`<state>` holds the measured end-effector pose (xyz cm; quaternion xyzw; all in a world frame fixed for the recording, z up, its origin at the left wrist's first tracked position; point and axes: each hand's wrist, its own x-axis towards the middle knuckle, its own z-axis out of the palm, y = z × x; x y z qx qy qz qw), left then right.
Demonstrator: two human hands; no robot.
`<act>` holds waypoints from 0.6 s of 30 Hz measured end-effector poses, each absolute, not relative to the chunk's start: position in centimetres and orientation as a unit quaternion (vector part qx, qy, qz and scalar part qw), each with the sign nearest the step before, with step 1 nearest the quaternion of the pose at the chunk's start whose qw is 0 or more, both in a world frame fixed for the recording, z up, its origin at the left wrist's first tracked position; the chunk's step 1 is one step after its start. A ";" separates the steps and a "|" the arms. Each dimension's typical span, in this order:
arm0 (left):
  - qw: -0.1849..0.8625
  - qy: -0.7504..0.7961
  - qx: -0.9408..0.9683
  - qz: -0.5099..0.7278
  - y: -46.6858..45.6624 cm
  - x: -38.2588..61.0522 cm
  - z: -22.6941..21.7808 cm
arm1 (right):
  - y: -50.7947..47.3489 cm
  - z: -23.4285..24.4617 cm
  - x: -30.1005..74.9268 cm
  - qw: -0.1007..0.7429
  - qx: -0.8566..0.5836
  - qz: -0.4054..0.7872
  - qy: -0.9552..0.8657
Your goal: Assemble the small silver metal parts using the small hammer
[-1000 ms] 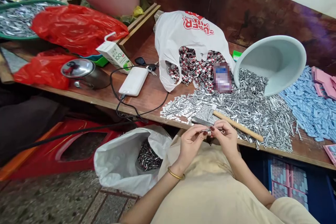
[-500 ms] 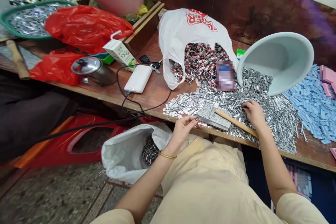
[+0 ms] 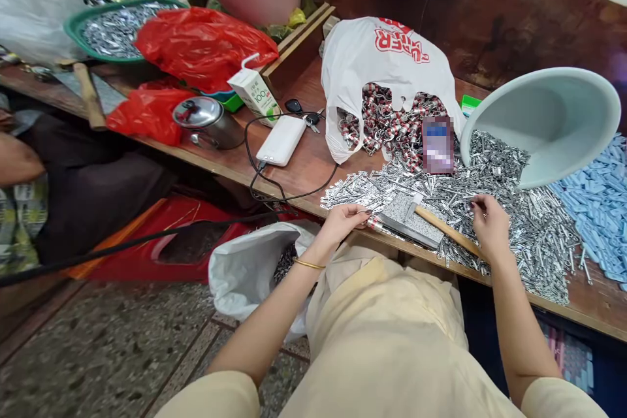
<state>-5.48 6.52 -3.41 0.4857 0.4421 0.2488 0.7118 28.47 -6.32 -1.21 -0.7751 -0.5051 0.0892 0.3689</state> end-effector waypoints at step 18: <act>0.736 0.450 0.488 0.134 9.0 -4.9 -3.2 | -3.9 1.2 19.1 0.502 -0.529 0.586 -0.353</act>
